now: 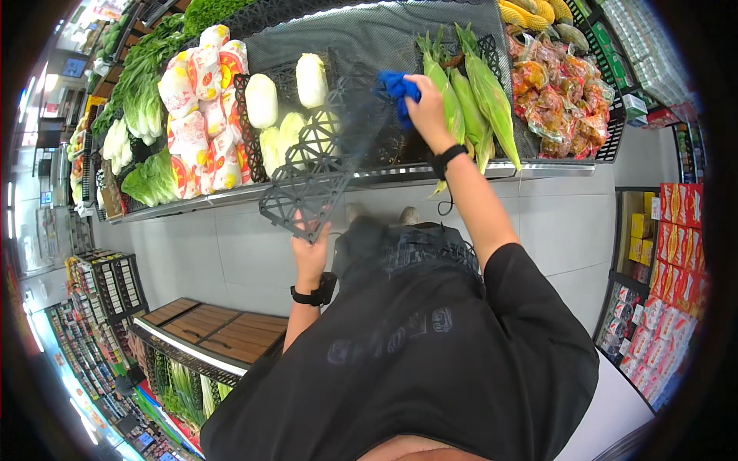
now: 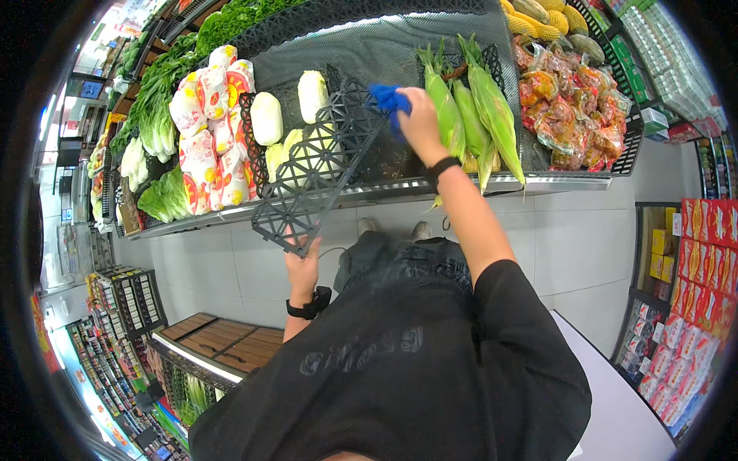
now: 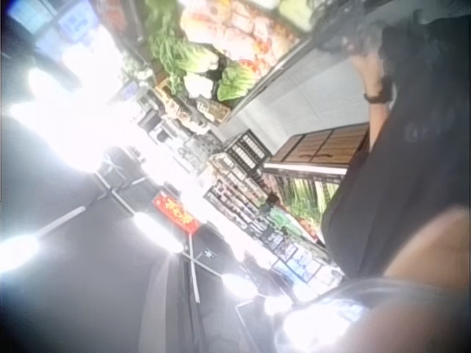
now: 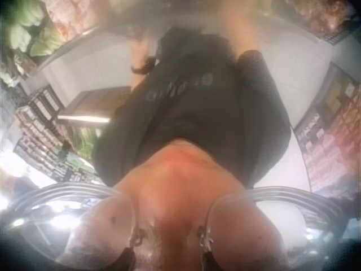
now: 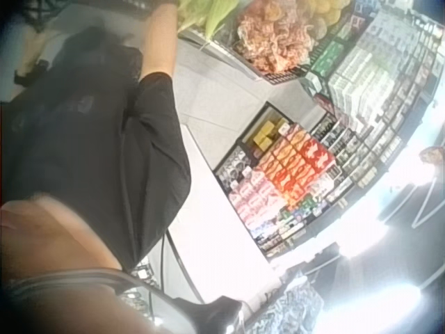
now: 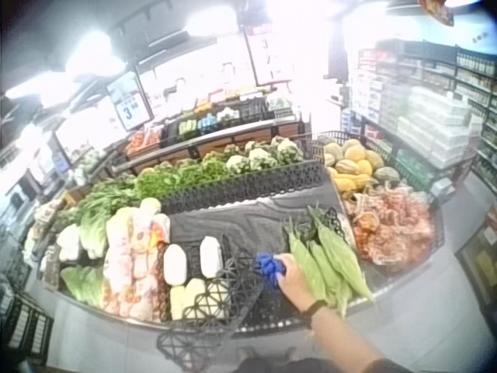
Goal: The person picks up ears of corn from a shelf and wipes the empty surface with a blue cloth before replacing the corn.
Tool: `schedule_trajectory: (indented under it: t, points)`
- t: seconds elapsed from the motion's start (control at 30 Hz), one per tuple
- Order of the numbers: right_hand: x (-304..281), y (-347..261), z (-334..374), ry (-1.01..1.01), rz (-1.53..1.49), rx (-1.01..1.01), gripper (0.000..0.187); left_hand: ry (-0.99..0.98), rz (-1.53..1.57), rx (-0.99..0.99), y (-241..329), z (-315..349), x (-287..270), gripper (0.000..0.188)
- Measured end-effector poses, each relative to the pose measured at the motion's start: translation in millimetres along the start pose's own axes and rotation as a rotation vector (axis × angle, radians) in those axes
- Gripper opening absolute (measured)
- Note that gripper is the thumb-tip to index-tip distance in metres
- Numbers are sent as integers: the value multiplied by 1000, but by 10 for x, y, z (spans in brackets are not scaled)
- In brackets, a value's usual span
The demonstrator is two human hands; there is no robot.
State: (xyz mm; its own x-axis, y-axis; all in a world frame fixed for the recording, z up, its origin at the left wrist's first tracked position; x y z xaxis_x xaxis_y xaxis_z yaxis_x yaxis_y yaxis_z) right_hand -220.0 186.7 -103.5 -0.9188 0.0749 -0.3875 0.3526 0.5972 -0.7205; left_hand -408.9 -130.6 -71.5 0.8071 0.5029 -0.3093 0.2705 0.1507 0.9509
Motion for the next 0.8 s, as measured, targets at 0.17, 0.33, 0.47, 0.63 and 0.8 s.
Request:
schedule_trajectory:
  t: [0.17,0.33,0.47,0.63,0.8]
  points:
    - [-172,198,-134,72,-36,183,31,29,136,-26,-253,13,-111,53]
    - [-231,-94,29,135,-465,366,29,90,364,-135,22,-254,-264,30]
    - [-167,-530,-61,110,-589,349,32,73,565,-166,262,-392,-279,30]
    - [468,-495,-22,95,-321,269,29,17,473,-151,349,-420,-117,37]
    - [681,-1684,522,-236,-480,19,32,53,368,-162,184,-429,-205,62]
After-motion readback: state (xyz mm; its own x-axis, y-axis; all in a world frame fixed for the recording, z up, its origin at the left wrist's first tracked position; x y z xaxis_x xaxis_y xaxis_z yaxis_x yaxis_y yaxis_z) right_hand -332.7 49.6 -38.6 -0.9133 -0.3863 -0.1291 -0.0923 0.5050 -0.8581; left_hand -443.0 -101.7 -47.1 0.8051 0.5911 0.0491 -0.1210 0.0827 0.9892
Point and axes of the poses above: each hand's wrist, its own z-axis away from the middle knuckle, its own x-axis out of the palm, y = z × x, the point moved 5 cm from there along -z, towards the middle knuckle, and after that the axes turned 2 degrees about -x, right-handed, at the moved point
